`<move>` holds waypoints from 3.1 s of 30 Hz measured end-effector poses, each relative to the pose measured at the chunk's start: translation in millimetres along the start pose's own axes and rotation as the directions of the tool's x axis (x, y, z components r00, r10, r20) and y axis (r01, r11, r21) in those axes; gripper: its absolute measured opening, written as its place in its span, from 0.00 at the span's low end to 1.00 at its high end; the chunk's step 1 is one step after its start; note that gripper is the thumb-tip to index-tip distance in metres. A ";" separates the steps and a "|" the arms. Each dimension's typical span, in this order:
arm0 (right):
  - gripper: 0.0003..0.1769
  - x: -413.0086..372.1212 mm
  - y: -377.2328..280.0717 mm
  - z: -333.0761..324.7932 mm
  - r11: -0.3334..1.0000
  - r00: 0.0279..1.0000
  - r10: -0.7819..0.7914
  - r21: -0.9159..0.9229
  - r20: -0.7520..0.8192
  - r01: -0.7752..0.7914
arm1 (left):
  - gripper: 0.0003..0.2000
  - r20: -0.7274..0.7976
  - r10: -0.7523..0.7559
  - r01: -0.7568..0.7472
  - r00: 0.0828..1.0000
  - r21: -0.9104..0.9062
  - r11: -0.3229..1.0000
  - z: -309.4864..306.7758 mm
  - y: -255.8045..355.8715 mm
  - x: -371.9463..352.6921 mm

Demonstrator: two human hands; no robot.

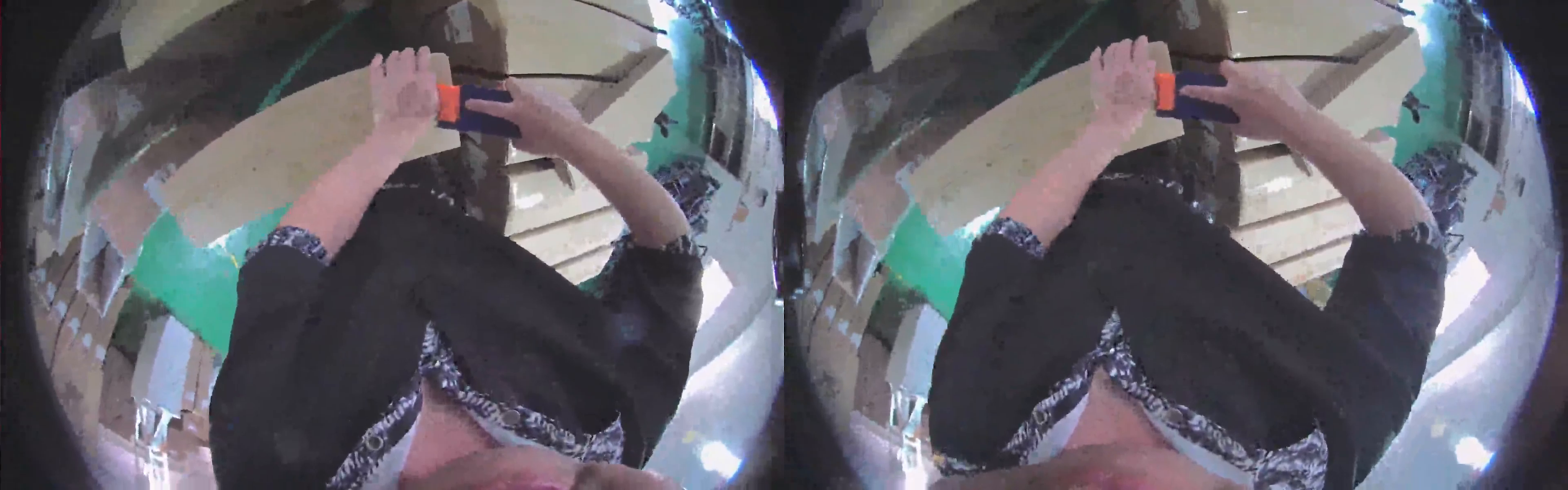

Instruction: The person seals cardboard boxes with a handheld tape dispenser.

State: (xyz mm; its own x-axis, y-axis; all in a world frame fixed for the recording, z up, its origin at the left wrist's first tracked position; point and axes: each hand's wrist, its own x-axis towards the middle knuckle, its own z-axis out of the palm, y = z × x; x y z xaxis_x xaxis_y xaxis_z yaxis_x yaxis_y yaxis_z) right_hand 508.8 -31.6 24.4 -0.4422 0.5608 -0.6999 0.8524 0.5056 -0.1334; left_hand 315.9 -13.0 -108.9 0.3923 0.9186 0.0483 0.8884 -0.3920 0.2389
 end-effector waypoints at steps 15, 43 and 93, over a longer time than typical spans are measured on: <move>0.48 5.0 0.4 -2.4 0.998 0.997 -0.037 0.041 -0.064 0.040 | 0.28 -0.062 0.109 -0.117 0.992 -0.156 0.981 -6.1 -21.9 1.4; 0.53 38.2 -83.9 5.9 0.995 0.989 -0.102 -0.004 -0.109 0.103 | 0.14 0.085 0.490 -0.454 0.868 -0.264 0.851 -28.4 -137.3 -34.1; 0.49 57.9 -65.8 -5.5 0.978 0.969 -0.206 -0.045 -0.139 0.201 | 0.10 -0.253 -0.241 0.278 0.937 0.125 0.952 -38.5 -199.0 -111.7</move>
State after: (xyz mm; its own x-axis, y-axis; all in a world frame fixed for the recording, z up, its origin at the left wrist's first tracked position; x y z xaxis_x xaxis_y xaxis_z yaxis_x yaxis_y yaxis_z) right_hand 425.6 -28.8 -3.4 -0.6427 0.5306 -0.5526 0.7323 0.6374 -0.2397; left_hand 86.1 -35.6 -124.5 0.0934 0.9680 0.2328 0.9850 -0.1238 0.1198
